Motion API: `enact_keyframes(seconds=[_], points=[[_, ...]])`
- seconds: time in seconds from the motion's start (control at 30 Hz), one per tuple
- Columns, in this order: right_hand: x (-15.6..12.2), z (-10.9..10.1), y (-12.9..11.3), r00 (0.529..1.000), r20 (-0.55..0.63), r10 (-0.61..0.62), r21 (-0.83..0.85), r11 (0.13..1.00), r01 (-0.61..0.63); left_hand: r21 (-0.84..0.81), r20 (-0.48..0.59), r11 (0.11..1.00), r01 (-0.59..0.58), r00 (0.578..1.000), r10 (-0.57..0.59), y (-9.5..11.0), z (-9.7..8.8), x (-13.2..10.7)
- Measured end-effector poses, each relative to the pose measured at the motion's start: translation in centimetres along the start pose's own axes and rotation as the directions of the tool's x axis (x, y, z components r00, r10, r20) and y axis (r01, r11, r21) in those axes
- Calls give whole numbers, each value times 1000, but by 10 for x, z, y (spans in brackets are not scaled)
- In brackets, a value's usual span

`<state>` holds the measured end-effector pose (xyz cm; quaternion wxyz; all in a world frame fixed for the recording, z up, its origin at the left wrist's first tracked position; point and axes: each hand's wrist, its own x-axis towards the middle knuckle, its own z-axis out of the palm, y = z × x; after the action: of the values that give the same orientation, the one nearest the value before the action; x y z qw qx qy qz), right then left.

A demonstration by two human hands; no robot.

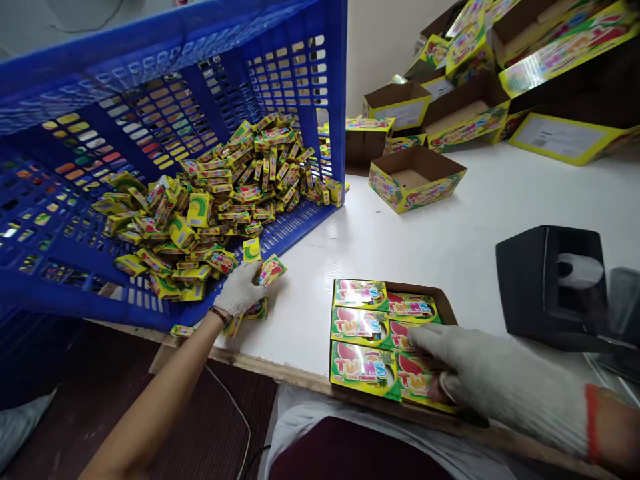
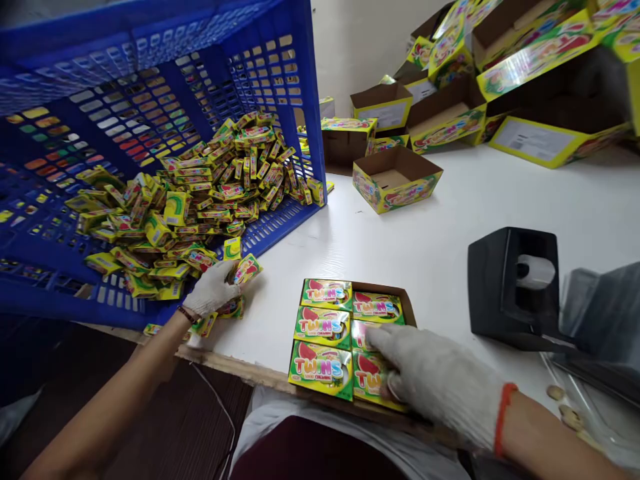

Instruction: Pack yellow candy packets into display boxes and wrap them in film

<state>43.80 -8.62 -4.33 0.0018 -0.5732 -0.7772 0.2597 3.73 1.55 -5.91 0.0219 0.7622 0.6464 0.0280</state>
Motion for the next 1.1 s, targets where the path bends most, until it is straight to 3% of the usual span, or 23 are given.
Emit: enact_keyframes(seconds=[0.1, 0.17, 0.27, 0.33, 0.37, 0.43, 0.5, 0.57, 0.6, 0.7, 0.8, 0.93, 1.0, 1.1], points=[[4, -22, -14, 996, -67, 51, 214, 976, -35, -227, -231, 940, -254, 952, 201, 51, -24, -10], [9, -34, -33, 988, -143, 51, 419, 908, 14, -373, -335, 849, -375, 907, 253, 95, -37, -19], [13, -42, -58, 975, -216, -57, 642, 744, 186, -665, -321, 646, -375, 924, 206, 157, -43, -31], [12, -46, -61, 961, -265, -72, 691, 682, 242, -796, -235, 517, -315, 948, 216, 181, -40, -37], [10, -49, -58, 957, -287, -52, 678, 695, 241, -826, -186, 487, -283, 953, 238, 185, -38, -39], [4, -58, -41, 951, -307, -13, 590, 782, 202, -806, -108, 536, -251, 953, 284, 176, -35, -41], [-1, -66, -19, 970, -243, -22, 463, 876, 136, -649, -14, 722, -238, 953, 301, 145, -33, -40], [-1, -70, 0, 997, -76, -23, 323, 945, 47, -337, 178, 922, -189, 949, 259, 100, -32, -39], [1, -68, 5, 1000, 12, -6, 240, 971, 3, -143, 301, 980, -137, 937, 175, 75, -31, -40], [12, -56, 1, 986, 153, 60, -25, 998, -56, 310, 488, 951, 0, 858, -159, 4, -22, -49], [21, -39, -17, 987, 147, 65, -217, 976, -32, 364, 501, 931, 9, 841, -204, -42, -10, -66], [19, -17, -25, 1000, 7, -21, -420, 907, 22, 302, 411, 953, -9, 904, -122, -55, -9, -76], [16, -10, -21, 997, -44, -59, -466, 884, 32, 309, 336, 951, 26, 932, -134, -50, -17, -72], [16, -6, -12, 996, -30, -87, -466, 883, 63, 221, 233, 967, 129, 956, -181, -32, -32, -58]])
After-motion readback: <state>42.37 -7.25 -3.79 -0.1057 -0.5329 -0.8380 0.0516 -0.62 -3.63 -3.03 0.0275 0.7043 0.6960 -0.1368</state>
